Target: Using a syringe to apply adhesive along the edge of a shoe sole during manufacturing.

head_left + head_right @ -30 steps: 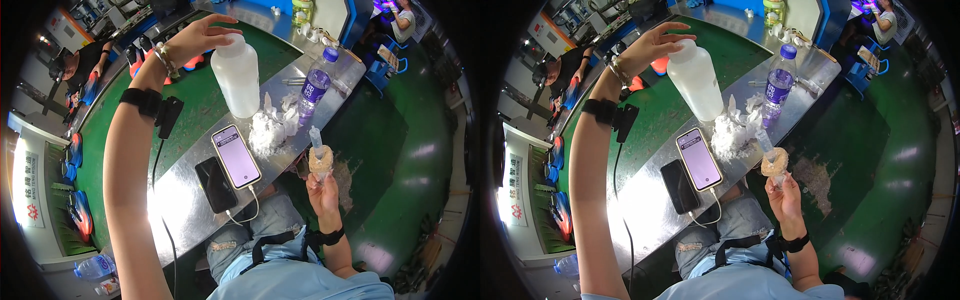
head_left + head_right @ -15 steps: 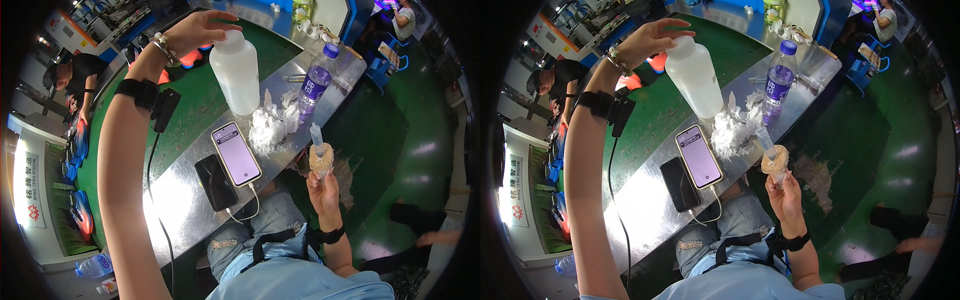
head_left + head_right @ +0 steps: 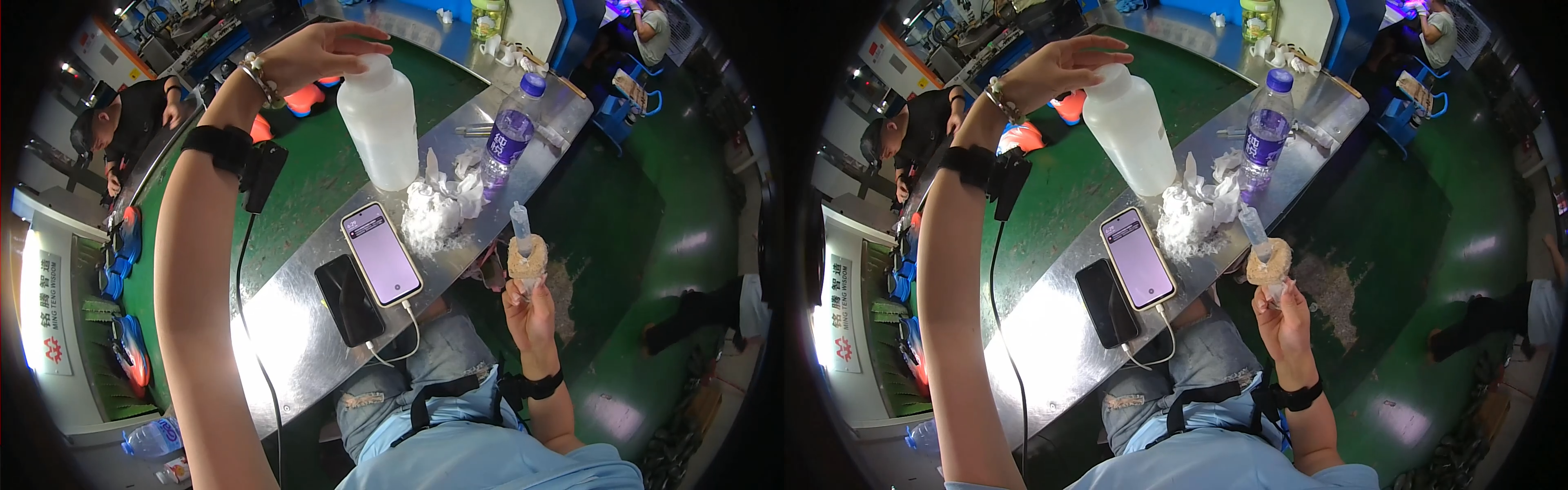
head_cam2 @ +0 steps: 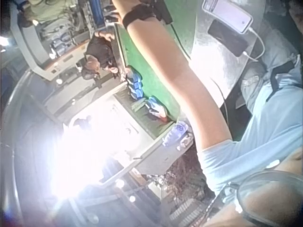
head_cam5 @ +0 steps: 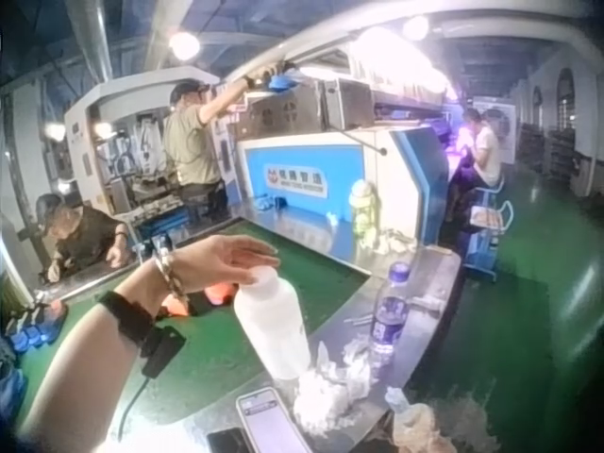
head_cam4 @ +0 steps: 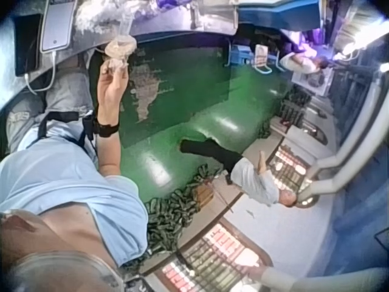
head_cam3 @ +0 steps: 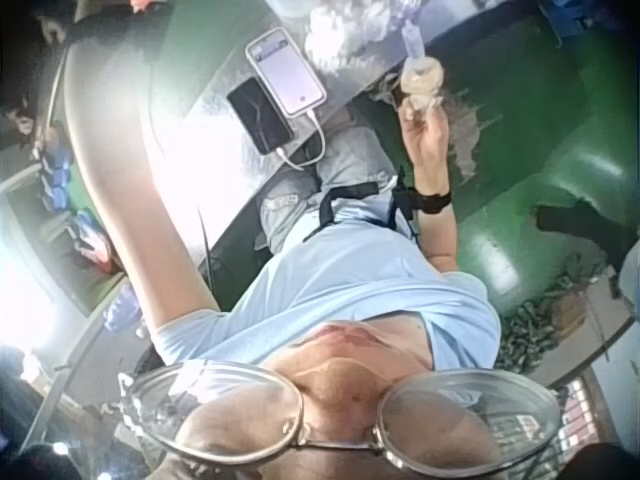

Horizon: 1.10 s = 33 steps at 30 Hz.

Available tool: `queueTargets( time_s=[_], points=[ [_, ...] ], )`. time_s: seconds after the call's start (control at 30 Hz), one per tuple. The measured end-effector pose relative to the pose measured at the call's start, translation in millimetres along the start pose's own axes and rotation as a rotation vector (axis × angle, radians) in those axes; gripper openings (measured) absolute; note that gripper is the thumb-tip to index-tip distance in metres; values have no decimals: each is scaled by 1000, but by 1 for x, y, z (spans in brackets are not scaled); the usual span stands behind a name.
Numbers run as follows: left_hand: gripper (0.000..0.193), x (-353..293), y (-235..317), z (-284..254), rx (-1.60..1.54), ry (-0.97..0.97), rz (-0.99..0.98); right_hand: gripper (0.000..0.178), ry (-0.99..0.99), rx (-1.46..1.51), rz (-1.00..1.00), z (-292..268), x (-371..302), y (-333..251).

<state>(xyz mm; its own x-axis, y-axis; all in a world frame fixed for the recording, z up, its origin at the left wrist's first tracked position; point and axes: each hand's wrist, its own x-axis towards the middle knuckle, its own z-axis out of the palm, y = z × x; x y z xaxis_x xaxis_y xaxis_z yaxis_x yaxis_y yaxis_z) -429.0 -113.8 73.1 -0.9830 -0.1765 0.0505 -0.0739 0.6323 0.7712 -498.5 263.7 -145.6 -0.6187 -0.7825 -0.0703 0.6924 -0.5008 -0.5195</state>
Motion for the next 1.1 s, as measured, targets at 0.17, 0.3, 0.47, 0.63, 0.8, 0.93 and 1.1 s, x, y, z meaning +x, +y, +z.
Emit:
queueTargets(
  time_s=[0.17,0.3,0.47,0.63,0.8,0.93,1.1],
  points=[
    [46,1,-3,-1,-55,-3,23,20,-9,8,2,1,0,1],
    [47,4,-1,-3,52,-15,37,21,-2,7,17,1,0,1],
    [52,8,5,-2,83,-10,-35,20,20,5,17,1,0,0],
    [53,12,3,-8,157,-3,31,18,23,26,-2,-1,0,-3],
    [55,7,10,-11,266,-14,33,18,23,26,-20,-5,-1,-6],
    [54,7,13,-17,307,-80,-20,18,44,24,-18,-1,-1,-6],
    [50,9,13,-17,400,-58,-5,19,15,48,-6,-4,1,-3]
  ],
)
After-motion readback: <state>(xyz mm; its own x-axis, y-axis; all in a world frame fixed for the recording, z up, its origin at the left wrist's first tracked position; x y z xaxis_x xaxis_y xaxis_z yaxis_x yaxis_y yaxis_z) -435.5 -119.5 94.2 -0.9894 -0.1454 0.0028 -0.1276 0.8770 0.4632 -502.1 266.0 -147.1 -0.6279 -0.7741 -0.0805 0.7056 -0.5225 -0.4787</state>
